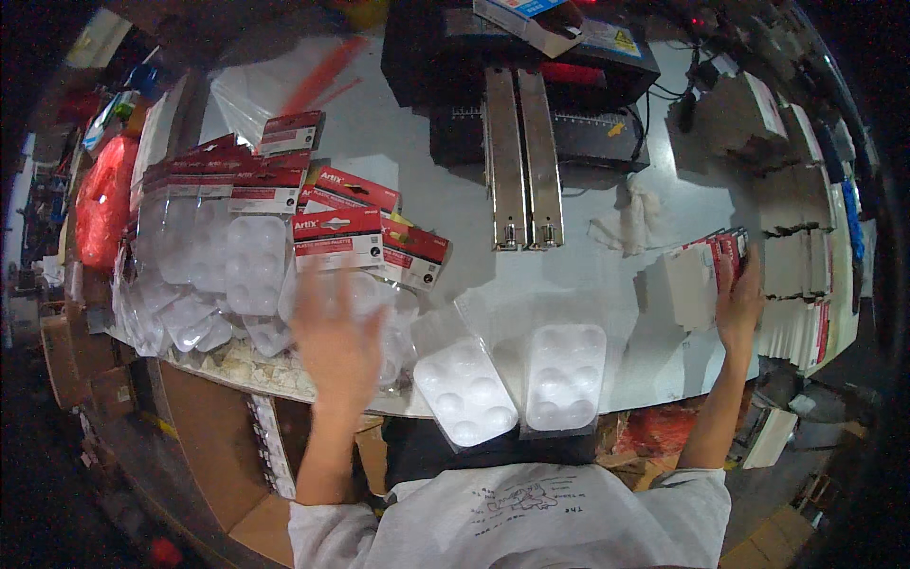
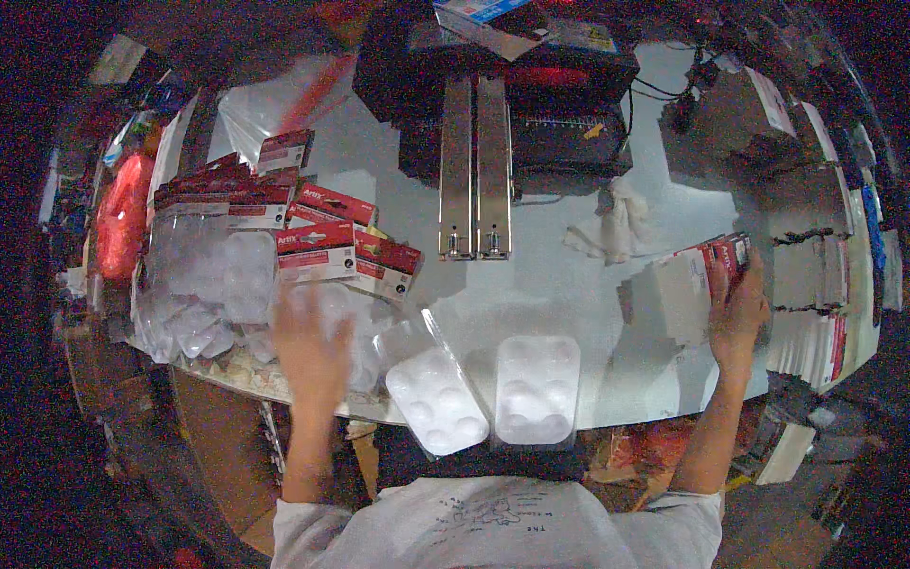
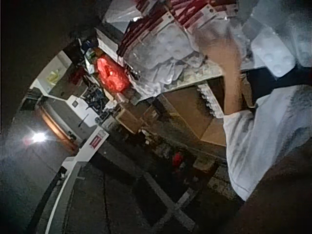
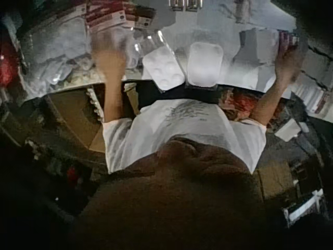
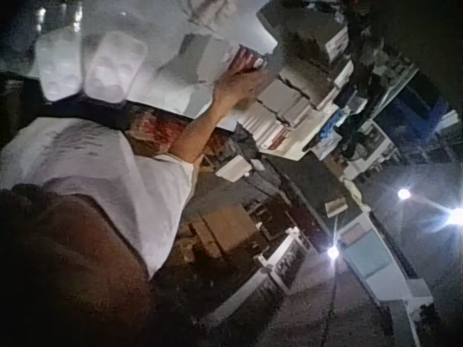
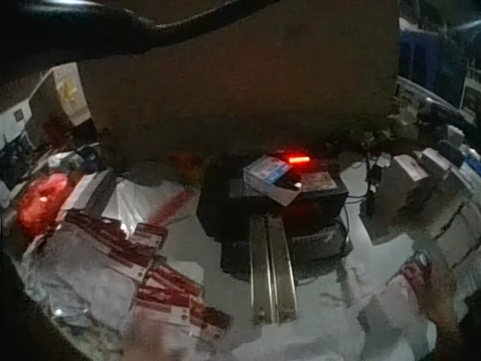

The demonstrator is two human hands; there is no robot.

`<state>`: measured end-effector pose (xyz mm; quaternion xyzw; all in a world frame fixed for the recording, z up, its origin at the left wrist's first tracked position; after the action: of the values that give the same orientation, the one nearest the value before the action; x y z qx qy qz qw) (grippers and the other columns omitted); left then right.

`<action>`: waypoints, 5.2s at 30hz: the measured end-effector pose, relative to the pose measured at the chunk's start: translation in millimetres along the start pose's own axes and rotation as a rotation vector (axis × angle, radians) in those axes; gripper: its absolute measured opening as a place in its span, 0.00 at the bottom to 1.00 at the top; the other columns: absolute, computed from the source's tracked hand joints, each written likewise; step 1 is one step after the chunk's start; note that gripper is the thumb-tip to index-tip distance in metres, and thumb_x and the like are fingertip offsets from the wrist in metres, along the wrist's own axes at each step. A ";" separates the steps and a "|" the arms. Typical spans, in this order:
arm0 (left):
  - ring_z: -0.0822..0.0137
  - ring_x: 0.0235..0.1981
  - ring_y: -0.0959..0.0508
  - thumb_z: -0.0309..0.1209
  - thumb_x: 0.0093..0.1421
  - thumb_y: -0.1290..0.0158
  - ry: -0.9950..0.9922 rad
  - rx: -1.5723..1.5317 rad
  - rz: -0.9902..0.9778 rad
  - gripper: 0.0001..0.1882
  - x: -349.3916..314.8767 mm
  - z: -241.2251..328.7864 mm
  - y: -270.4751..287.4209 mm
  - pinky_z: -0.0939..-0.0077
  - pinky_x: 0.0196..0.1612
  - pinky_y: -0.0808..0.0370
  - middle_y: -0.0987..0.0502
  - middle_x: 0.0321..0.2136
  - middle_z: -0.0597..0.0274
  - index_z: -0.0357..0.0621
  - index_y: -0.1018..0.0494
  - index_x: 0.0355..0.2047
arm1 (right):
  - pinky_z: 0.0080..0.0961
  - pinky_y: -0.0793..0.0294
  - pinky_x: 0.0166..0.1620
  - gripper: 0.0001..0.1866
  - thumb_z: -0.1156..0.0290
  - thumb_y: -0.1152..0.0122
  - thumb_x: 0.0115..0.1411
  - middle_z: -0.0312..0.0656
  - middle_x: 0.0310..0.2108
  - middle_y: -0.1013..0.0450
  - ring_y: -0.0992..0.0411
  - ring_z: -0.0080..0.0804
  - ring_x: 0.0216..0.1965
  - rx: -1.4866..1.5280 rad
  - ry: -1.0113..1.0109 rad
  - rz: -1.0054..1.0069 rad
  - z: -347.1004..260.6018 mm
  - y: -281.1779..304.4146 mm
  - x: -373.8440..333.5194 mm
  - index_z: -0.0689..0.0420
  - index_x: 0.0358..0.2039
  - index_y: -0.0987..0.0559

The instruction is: The person repeatedly picks up plastic mixing palettes and red Artix labels, inserts the palettes into clear plastic sleeves, and seals them using a heat-sealing machine. The person stacks the finished packages on the table and occasionally retrieves more palettes from a nearby cardboard box.

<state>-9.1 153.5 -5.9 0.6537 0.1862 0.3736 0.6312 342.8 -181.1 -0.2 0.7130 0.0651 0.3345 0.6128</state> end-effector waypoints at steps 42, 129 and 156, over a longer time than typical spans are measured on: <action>0.75 0.12 0.34 0.28 0.57 0.48 0.265 -1.234 -0.396 0.06 -40.3 103.2 -10.2 0.82 0.17 0.37 0.30 0.12 0.61 0.37 0.28 0.27 | 0.22 0.32 0.23 0.12 0.64 0.33 0.46 0.39 0.19 0.28 0.29 0.30 0.18 0.891 0.640 -0.561 -238.6 38.3 -21.9 0.58 0.28 0.21; 0.79 0.14 0.35 0.29 0.57 0.47 0.178 -1.218 -0.376 0.06 -32.7 103.4 4.0 0.83 0.18 0.39 0.30 0.13 0.64 0.38 0.27 0.29 | 0.20 0.33 0.21 0.08 0.67 0.39 0.52 0.41 0.20 0.26 0.29 0.30 0.17 1.071 0.577 -0.590 -224.5 43.9 -18.1 0.59 0.28 0.21; 0.81 0.23 0.36 0.29 0.59 0.50 0.520 -1.370 -0.186 0.09 -33.9 78.0 -22.7 0.88 0.26 0.39 0.29 0.20 0.71 0.32 0.27 0.29 | 0.13 0.35 0.19 0.09 0.72 0.42 0.55 0.40 0.20 0.28 0.30 0.20 0.18 1.307 -0.362 -1.095 -179.7 -5.9 -54.3 0.66 0.27 0.22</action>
<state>30.5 78.8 -30.5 -0.0152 0.1093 0.4938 0.8625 203.0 -57.8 -22.6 0.8326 0.4791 -0.2298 0.1565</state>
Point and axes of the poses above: each hand's wrist, its own x-axis towards the middle knuckle, its own y-axis out of the back of the hand, z = x × y, the point moved 7 cm from there along x, towards the middle knuckle
